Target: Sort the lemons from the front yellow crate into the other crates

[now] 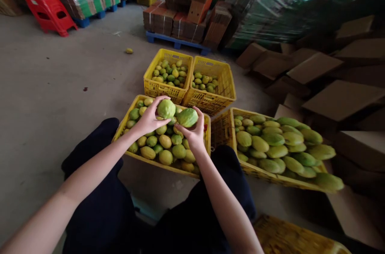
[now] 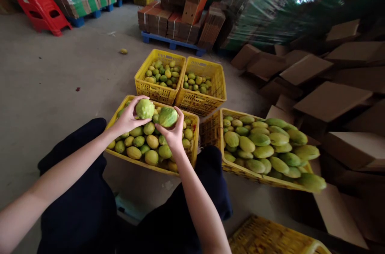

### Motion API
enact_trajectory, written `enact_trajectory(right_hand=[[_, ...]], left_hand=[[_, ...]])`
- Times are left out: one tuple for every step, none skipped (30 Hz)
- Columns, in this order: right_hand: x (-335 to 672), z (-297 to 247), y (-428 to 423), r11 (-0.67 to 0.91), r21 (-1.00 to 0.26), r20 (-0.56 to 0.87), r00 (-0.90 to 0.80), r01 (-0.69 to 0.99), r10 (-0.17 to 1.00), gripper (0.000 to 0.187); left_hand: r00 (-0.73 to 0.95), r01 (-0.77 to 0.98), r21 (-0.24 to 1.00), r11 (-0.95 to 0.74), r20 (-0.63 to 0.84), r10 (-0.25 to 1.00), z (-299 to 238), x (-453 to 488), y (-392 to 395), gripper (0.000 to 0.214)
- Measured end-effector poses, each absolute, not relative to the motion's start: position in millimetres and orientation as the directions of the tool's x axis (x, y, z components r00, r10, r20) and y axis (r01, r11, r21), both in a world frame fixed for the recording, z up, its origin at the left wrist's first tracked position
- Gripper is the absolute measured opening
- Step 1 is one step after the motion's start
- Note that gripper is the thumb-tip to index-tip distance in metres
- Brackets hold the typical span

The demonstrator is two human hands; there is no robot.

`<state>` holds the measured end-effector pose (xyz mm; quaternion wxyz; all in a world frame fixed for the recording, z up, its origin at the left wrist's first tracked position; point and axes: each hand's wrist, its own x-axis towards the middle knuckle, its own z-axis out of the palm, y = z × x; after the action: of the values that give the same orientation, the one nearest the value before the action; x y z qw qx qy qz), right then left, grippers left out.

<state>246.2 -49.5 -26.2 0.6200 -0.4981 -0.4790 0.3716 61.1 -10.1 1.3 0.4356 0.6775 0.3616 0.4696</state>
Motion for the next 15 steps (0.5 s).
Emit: enact_trajectory(right_hand=[[247.3, -28.0, -50.4, 0.288, -0.946, 0.318, 0.255, 0.149, 0.913, 0.081], [248.0, -29.4, -51.4, 0.343, -0.904, 0.401, 0.228, 0.255, 0.887, 0.081], [248.2, -30.5, -52.4, 0.388, -0.86, 0.465, 0.194, 0.332, 0.864, 0.079], [247.8, -31.4, -53.4, 0.425, -0.82, 0.512, 0.158, 0.384, 0.845, 0.077], [247.0, -32.0, -54.3, 0.455, -0.786, 0.546, 0.125, 0.419, 0.828, 0.074], [246.1, -32.3, -55.2, 0.477, -0.759, 0.571, 0.102, 0.442, 0.815, 0.073], [245.0, -32.5, -55.8, 0.491, -0.742, 0.587, 0.088, 0.455, 0.805, 0.072], [244.1, -32.3, -56.3, 0.498, -0.736, 0.594, 0.084, 0.459, 0.8, 0.071], [243.5, -31.8, -56.5, 0.498, -0.74, 0.593, 0.088, 0.452, 0.8, 0.071], [243.2, -30.9, -56.5, 0.494, -0.753, 0.584, 0.097, 0.435, 0.806, 0.072], [243.2, -29.8, -56.3, 0.484, -0.776, 0.567, 0.112, 0.406, 0.816, 0.073], [243.4, -28.5, -55.9, 0.467, -0.805, 0.541, 0.131, 0.366, 0.831, 0.075], [243.8, -26.9, -55.3, 0.443, -0.839, 0.505, 0.149, 0.317, 0.85, 0.078], [244.2, -25.3, -54.8, 0.409, -0.876, 0.457, 0.167, 0.256, 0.874, 0.081], [244.4, -23.7, -54.2, 0.364, -0.914, 0.395, 0.183, 0.181, 0.9, 0.083]], left_hand=[[0.301, 0.162, 0.88, -0.446, 0.386, 0.872, 0.7, 59.0, -10.5, 0.06], [0.309, 0.223, 0.829, -0.513, 0.439, 0.844, 0.3, 57.4, -11.2, 0.058], [0.318, 0.264, 0.784, -0.563, 0.48, 0.818, 0.1, 56.2, -11.8, 0.057], [0.327, 0.287, 0.747, -0.599, 0.511, 0.795, -0.1, 55.5, -12.4, 0.057], [0.333, 0.298, 0.721, -0.626, 0.536, 0.776, -0.2, 55.2, -12.9, 0.057], [0.339, 0.299, 0.705, -0.643, 0.552, 0.762, -0.3, 55.3, -13.3, 0.058], [0.343, 0.293, 0.7, -0.651, 0.559, 0.755, -0.4, 55.7, -13.5, 0.058], [0.344, 0.285, 0.708, -0.646, 0.554, 0.758, -0.5, 56.3, -13.6, 0.057], [0.341, 0.276, 0.729, -0.627, 0.535, 0.773, -0.7, 57.1, -13.5, 0.057], [0.333, 0.264, 0.76, -0.594, 0.506, 0.796, -1.1, 57.9, -13.2, 0.056], [0.32, 0.246, 0.799, -0.549, 0.468, 0.824, -1.5, 58.9, -12.9, 0.056], [0.306, 0.214, 0.843, -0.493, 0.421, 0.854, -2.1, 59.9, -12.5, 0.057], [0.296, 0.161, 0.891, -0.424, 0.366, 0.882, -2.9, 60.9, -12.2, 0.059], [0.295, 0.087, 0.936, -0.341, 0.303, 0.906, -3.6, 61.9, -12.0, 0.063], [0.306, -0.003, 0.97, -0.245, 0.234, 0.923, -4.3, 62.8, -12.0, 0.068]])
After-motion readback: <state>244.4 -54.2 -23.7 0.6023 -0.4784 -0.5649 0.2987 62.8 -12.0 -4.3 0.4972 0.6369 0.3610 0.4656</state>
